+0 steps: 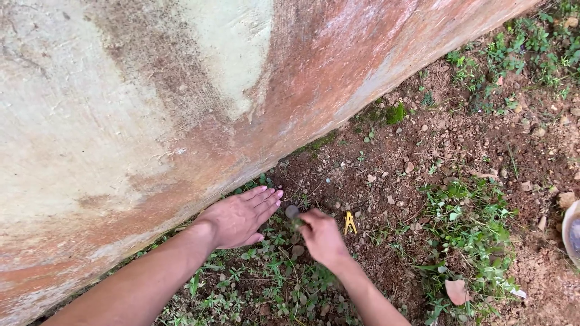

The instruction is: Pulling weeds and clearing debris from the ground next to a wall

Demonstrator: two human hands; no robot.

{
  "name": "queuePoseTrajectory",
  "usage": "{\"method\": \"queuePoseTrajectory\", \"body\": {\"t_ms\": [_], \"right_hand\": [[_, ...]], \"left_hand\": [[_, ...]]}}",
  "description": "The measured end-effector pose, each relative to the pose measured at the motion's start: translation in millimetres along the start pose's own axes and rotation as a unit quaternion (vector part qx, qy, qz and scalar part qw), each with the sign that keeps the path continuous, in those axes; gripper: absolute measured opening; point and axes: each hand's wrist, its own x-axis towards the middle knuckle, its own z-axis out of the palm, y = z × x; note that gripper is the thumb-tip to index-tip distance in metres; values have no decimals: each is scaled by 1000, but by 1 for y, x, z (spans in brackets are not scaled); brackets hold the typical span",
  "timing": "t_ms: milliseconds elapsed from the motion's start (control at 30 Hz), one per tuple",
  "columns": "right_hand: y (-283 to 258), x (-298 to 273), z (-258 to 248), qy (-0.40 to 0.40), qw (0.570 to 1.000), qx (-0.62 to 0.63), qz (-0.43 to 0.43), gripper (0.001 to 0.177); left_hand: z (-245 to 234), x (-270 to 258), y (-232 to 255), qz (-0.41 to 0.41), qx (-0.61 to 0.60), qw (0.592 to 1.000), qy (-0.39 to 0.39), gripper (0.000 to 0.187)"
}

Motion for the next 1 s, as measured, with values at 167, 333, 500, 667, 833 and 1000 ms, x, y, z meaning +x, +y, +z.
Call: {"method": "queuePoseTrajectory", "body": {"t_ms": [167, 333, 500, 667, 833, 1000], "right_hand": [[-10, 2, -53, 60, 993, 11, 97, 22], [20, 5, -50, 55, 998, 5, -8, 17], [-37, -5, -32, -111, 985, -117, -66, 44], [-17, 3, 1, -67, 970, -189, -139, 39], [-5, 8, 17, -21, 962, -184, -203, 34], [-18, 3, 1, 23, 976, -124, -180, 24]], "left_hand": [[-2, 4, -4, 6, 25, 1000, -2, 77], [0, 6, -1, 8, 25, 1000, 8, 77], [-4, 6, 0, 13, 12, 1000, -18, 78], [-1, 7, 0, 10, -4, 1000, -14, 77], [-5, 4, 0, 17, -9, 999, -25, 79], [-15, 2, -1, 14, -15, 999, -33, 78]]}}
